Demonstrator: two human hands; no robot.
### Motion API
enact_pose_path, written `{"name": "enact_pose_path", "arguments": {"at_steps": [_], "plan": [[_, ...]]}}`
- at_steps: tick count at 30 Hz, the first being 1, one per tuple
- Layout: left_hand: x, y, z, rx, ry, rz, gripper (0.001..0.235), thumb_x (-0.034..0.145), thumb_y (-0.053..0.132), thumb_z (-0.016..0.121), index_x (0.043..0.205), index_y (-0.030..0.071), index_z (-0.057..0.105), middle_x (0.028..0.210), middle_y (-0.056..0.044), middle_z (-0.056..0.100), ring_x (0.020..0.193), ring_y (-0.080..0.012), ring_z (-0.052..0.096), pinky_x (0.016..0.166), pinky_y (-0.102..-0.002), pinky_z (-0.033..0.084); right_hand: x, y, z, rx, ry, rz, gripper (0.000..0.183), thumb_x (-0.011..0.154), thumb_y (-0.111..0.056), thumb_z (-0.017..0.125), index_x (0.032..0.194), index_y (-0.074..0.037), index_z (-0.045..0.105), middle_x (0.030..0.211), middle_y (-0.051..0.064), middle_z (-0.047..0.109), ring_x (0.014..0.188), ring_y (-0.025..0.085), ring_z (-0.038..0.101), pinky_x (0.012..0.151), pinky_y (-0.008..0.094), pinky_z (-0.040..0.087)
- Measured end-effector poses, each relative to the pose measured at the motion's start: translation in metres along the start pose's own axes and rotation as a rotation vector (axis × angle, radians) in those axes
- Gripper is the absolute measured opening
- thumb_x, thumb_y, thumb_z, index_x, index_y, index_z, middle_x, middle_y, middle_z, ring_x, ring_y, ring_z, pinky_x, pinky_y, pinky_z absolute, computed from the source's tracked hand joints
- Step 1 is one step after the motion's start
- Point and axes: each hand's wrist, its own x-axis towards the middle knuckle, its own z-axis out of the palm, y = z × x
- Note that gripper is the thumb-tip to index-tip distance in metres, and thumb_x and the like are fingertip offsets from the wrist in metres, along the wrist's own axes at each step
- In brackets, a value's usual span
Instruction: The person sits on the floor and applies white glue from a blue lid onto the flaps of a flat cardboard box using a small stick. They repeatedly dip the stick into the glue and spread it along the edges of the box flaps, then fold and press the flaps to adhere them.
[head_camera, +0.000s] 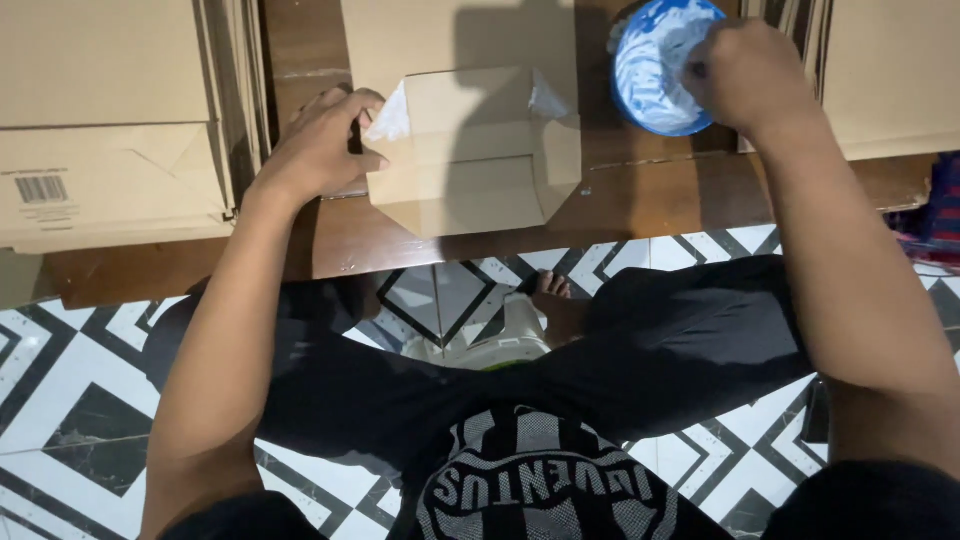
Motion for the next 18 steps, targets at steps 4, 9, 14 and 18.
{"name": "enact_pose_path", "arguments": {"at_steps": [4, 9, 14, 18], "plan": [[-0.001, -0.001, 0.000, -0.024, 0.005, 0.010, 0.060, 0.074, 0.009, 0.081, 0.131, 0.011, 0.062, 0.109, -0.007, 0.062, 0.104, -0.0280, 0.058, 0.098, -0.044, 0.040, 0.005, -0.004, -0.008, 0.083, 0.067, -0.003, 0.012, 0.094, -0.022, 0.077, 0.100, -0.015, 0.083, 0.106, 0.008, 0.078, 0.079, 0.032, 0.072, 0.075, 0.040, 0.059], [-0.001, 0.003, -0.003, -0.049, -0.011, -0.043, 0.061, 0.073, 0.008, 0.083, 0.131, 0.011, 0.063, 0.112, -0.007, 0.064, 0.107, -0.0278, 0.059, 0.094, -0.044, 0.044, 0.009, -0.001, -0.024, -0.233, -0.081, 0.113, 0.037, 0.101, -0.069, 0.071, 0.113, -0.036, 0.083, 0.083, -0.001, 0.079, 0.063, 0.015, 0.073, 0.067, 0.027, 0.057], [0.000, 0.003, -0.004, -0.014, -0.025, -0.063, 0.062, 0.074, 0.010, 0.083, 0.133, 0.012, 0.062, 0.114, -0.005, 0.064, 0.110, -0.0267, 0.059, 0.101, -0.046, 0.041, 0.007, -0.006, -0.069, -0.097, 0.222, 0.091, 0.029, 0.112, -0.052, 0.088, 0.113, -0.023, 0.086, 0.088, -0.006, 0.077, 0.058, 0.009, 0.066, 0.062, 0.020, 0.055], [0.001, -0.003, -0.002, 0.050, -0.017, -0.028, 0.057, 0.073, 0.016, 0.085, 0.126, 0.014, 0.065, 0.107, -0.002, 0.065, 0.108, -0.0246, 0.059, 0.106, -0.049, 0.037, 0.013, -0.020, -0.087, 0.198, 0.535, 0.038, 0.018, 0.123, -0.016, 0.098, 0.119, -0.006, 0.084, 0.092, 0.006, 0.073, 0.072, 0.020, 0.066, 0.068, 0.032, 0.054]]}}
